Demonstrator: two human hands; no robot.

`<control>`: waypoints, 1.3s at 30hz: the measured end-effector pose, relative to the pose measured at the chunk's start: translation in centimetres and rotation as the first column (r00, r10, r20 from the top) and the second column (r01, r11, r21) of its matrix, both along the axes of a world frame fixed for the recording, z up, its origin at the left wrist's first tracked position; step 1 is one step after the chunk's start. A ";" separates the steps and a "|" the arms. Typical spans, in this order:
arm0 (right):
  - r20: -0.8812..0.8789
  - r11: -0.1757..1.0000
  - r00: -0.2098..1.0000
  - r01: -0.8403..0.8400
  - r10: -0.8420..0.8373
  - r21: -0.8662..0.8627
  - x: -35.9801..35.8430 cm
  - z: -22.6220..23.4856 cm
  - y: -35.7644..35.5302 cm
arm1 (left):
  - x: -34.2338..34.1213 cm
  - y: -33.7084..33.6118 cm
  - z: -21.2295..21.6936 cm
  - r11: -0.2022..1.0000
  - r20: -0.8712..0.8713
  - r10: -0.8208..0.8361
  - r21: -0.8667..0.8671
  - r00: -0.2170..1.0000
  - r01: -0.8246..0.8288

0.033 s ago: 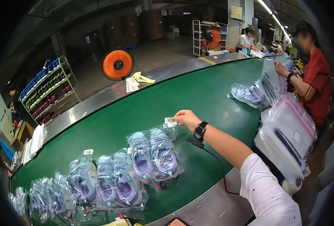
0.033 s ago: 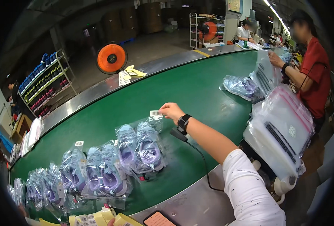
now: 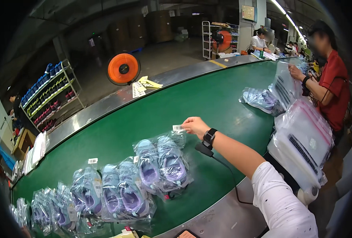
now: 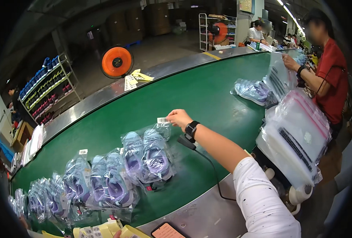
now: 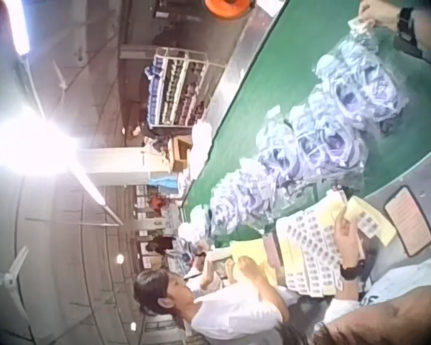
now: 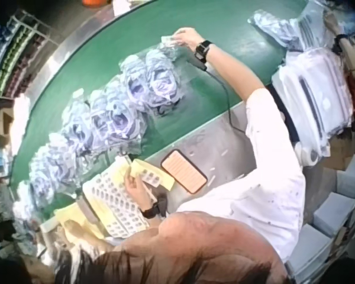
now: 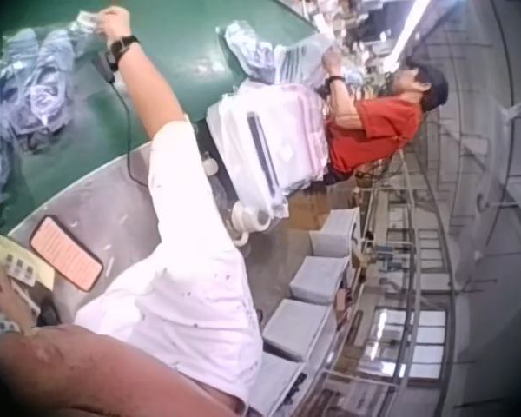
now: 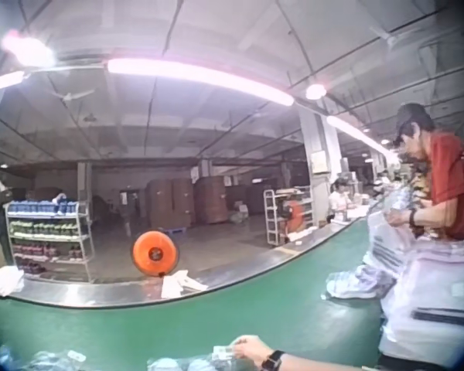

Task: The person stands at a green conveyor belt in a warehouse, repeatedly peeling barcode labels from a sheet and applying them to plastic-wrapped pairs of shoes. The person moves the labeled shoes along the belt to the right. A coworker is visible in the background performing similar tasks.

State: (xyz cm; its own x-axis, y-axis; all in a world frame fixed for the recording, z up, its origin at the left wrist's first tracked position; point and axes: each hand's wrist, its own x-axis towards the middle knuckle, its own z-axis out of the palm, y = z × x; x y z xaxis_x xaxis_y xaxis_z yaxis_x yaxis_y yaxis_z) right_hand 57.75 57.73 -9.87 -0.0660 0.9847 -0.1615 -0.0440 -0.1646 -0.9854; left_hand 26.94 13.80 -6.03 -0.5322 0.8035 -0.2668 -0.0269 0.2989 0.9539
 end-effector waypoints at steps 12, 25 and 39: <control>0.056 0.971 0.971 0.230 -0.234 0.066 -2.5 -5.1 0.9 | 0.7 0.5 -0.7 1.000 -0.074 -0.021 0.007 0.997 0.021; 0.861 0.778 -0.033 0.414 -0.507 0.473 22.4 -5.2 3.5 | 1.2 2.0 -0.2 0.985 0.016 0.100 -0.147 0.995 -0.096; 0.815 0.832 -0.515 0.304 -0.266 0.464 35.1 -4.8 -1.2 | -0.6 2.1 -1.3 0.954 -0.151 0.048 -0.286 0.987 -0.090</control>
